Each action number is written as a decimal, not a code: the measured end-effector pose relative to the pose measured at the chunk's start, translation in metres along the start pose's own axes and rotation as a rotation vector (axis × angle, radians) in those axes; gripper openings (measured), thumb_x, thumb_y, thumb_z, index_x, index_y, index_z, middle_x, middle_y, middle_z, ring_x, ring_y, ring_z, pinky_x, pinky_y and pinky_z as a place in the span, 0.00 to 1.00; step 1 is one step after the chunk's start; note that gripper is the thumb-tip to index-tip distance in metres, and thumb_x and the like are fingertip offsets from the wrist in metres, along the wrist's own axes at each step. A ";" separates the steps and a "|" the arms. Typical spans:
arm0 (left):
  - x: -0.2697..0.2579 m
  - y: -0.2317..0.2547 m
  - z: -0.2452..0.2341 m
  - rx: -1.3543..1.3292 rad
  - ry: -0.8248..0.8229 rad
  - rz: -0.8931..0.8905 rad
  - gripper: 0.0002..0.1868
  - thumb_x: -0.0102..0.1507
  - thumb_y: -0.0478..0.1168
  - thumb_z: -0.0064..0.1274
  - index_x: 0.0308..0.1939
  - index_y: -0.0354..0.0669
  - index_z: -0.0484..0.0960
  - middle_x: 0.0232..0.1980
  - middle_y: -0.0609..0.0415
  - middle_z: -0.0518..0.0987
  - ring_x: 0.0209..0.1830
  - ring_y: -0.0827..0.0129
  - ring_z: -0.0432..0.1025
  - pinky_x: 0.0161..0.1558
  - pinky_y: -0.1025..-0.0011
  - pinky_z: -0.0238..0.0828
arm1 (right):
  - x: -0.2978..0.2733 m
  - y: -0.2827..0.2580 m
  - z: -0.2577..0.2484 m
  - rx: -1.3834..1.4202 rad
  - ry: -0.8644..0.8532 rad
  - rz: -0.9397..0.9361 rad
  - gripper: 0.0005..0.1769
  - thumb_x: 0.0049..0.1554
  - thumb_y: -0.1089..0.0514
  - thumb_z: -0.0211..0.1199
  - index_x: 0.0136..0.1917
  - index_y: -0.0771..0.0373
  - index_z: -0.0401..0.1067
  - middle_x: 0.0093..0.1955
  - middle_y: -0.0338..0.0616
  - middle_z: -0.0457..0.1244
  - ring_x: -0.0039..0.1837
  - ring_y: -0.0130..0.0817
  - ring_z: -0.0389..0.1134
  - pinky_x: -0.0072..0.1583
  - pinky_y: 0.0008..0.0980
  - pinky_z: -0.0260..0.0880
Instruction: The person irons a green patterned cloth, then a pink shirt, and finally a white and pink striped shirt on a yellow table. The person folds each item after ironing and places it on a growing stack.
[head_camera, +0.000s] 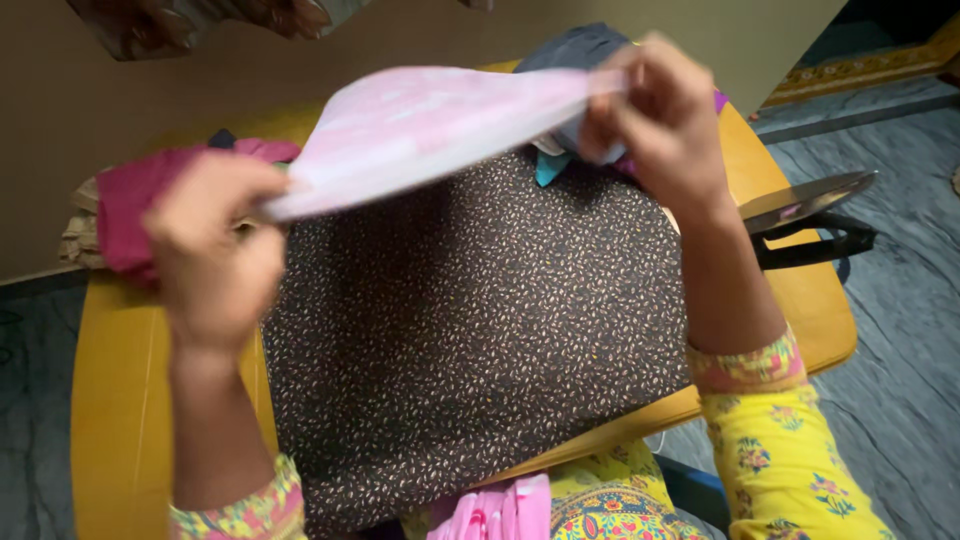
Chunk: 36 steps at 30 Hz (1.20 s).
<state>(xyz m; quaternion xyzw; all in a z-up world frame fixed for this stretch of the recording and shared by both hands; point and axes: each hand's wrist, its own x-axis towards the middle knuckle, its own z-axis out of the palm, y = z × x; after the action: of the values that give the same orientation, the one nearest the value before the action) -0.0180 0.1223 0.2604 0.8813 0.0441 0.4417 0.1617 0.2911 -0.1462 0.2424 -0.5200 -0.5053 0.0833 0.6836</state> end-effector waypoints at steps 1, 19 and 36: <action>-0.017 0.000 0.006 -0.030 -0.027 -0.017 0.16 0.57 0.20 0.50 0.45 0.35 0.82 0.44 0.45 0.81 0.42 0.59 0.78 0.46 0.67 0.75 | -0.017 0.006 -0.001 0.042 -0.038 0.031 0.11 0.67 0.69 0.63 0.47 0.62 0.62 0.47 0.41 0.67 0.43 0.25 0.69 0.44 0.26 0.71; -0.212 0.060 0.081 -0.266 -0.894 -0.517 0.15 0.53 0.39 0.65 0.45 0.45 0.88 0.45 0.54 0.83 0.47 0.60 0.77 0.49 0.64 0.75 | -0.263 0.076 -0.042 -0.642 -0.146 0.371 0.06 0.46 0.61 0.73 0.39 0.59 0.81 0.41 0.36 0.69 0.47 0.31 0.71 0.49 0.32 0.71; -0.182 0.078 0.229 -0.139 -0.709 0.071 0.36 0.63 0.64 0.51 0.70 0.49 0.73 0.76 0.38 0.63 0.77 0.45 0.53 0.73 0.42 0.44 | -0.232 0.144 -0.207 -0.397 0.739 0.079 0.12 0.74 0.57 0.62 0.51 0.65 0.67 0.40 0.36 0.64 0.40 0.22 0.64 0.45 0.24 0.65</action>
<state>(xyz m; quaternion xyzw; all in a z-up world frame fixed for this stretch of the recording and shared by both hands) 0.0484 -0.0482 0.0191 0.9676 -0.0756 0.1159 0.2111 0.4009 -0.3599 -0.0012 -0.6555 -0.2121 -0.1816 0.7017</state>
